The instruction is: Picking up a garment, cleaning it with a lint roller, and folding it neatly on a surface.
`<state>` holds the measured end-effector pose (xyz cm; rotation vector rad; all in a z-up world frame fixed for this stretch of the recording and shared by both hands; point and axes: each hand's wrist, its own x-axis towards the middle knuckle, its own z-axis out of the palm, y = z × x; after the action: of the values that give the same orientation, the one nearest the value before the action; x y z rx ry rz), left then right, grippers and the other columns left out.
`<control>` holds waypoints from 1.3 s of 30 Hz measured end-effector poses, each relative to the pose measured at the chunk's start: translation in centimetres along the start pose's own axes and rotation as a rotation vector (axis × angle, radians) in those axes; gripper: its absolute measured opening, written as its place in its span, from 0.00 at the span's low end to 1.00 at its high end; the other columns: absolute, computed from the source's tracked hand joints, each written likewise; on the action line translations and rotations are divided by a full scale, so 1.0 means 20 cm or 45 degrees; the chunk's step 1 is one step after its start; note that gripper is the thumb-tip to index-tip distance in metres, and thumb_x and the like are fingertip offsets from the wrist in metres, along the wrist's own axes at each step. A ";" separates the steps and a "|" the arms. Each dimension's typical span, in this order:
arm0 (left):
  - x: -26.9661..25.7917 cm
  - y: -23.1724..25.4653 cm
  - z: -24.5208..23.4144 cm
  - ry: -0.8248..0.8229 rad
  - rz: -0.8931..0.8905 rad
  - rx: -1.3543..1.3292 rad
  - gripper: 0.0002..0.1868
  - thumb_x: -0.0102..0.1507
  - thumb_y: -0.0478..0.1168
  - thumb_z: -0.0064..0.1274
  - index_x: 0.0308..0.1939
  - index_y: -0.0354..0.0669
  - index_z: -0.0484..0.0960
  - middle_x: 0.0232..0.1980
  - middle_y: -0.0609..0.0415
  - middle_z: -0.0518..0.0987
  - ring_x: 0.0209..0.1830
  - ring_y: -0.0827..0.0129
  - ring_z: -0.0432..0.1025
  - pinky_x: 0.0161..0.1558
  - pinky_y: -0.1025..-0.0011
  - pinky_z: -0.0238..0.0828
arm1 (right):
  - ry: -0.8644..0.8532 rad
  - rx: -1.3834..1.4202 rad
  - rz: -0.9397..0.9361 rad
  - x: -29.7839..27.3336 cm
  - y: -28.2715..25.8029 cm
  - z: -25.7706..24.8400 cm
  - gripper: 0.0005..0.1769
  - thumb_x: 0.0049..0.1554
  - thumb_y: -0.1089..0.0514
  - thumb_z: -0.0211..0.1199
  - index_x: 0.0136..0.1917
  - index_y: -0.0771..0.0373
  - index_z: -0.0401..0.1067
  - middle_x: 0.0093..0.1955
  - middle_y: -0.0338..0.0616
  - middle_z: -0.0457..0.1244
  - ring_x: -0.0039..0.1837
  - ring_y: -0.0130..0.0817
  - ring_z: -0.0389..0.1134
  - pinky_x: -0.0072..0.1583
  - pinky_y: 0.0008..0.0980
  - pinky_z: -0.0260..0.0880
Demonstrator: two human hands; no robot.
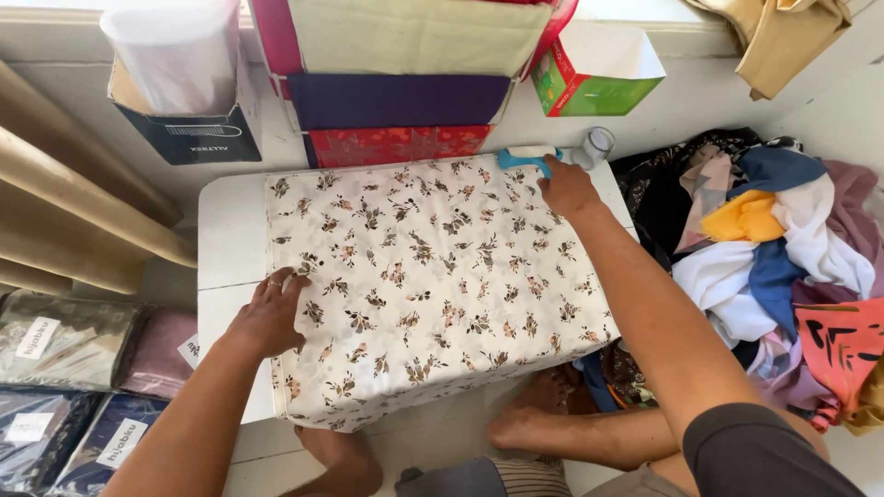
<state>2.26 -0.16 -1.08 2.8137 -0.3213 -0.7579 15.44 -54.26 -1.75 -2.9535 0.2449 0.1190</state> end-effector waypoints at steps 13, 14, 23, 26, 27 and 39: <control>-0.03 0.05 -0.02 -0.042 -0.049 0.107 0.52 0.51 0.44 0.75 0.75 0.52 0.62 0.82 0.42 0.55 0.81 0.43 0.52 0.67 0.38 0.66 | -0.284 0.041 0.171 -1.52 -0.27 -0.40 0.30 0.64 0.54 0.49 0.77 0.66 0.61 0.54 0.74 0.68 0.56 0.67 0.73 0.55 0.60 0.77; -0.05 0.07 -0.05 -0.039 -0.048 0.081 0.52 0.51 0.42 0.75 0.75 0.50 0.62 0.82 0.40 0.54 0.81 0.42 0.51 0.67 0.37 0.65 | -0.324 0.054 0.203 -1.62 -0.28 -0.43 0.30 0.64 0.54 0.47 0.77 0.66 0.60 0.55 0.73 0.68 0.57 0.66 0.73 0.55 0.58 0.78; 0.03 0.02 0.02 -0.132 -0.059 0.124 0.53 0.57 0.41 0.71 0.77 0.55 0.50 0.85 0.56 0.37 0.84 0.56 0.42 0.76 0.43 0.49 | -0.308 -0.238 0.093 -1.74 -0.22 -0.22 0.35 0.64 0.38 0.41 0.82 0.40 0.47 0.62 0.45 0.63 0.44 0.64 0.73 0.46 0.63 0.71; -0.01 0.04 -0.03 -0.176 -0.078 0.088 0.55 0.56 0.40 0.72 0.78 0.57 0.48 0.86 0.59 0.36 0.85 0.58 0.38 0.78 0.43 0.45 | -0.406 -0.257 0.082 -1.58 -0.37 -0.20 0.33 0.67 0.43 0.42 0.82 0.51 0.49 0.54 0.49 0.66 0.47 0.56 0.72 0.45 0.54 0.73; -0.01 0.05 -0.03 -0.167 -0.083 0.086 0.55 0.56 0.40 0.72 0.78 0.57 0.48 0.86 0.59 0.36 0.85 0.58 0.38 0.78 0.43 0.45 | -0.399 -0.257 0.074 -1.51 -0.41 -0.22 0.33 0.67 0.43 0.42 0.82 0.51 0.49 0.54 0.49 0.66 0.47 0.56 0.72 0.45 0.54 0.73; 0.01 0.01 0.00 -0.062 -0.083 0.083 0.51 0.53 0.36 0.71 0.76 0.56 0.61 0.83 0.46 0.51 0.83 0.46 0.49 0.71 0.34 0.55 | -0.032 -0.046 -0.120 -0.25 -0.44 0.02 0.28 0.64 0.51 0.53 0.76 0.60 0.63 0.52 0.67 0.68 0.52 0.63 0.74 0.49 0.59 0.77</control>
<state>2.34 -0.48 -1.18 2.8828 -0.2679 -0.8458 12.01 -44.85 -0.29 -2.9912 0.1005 0.1499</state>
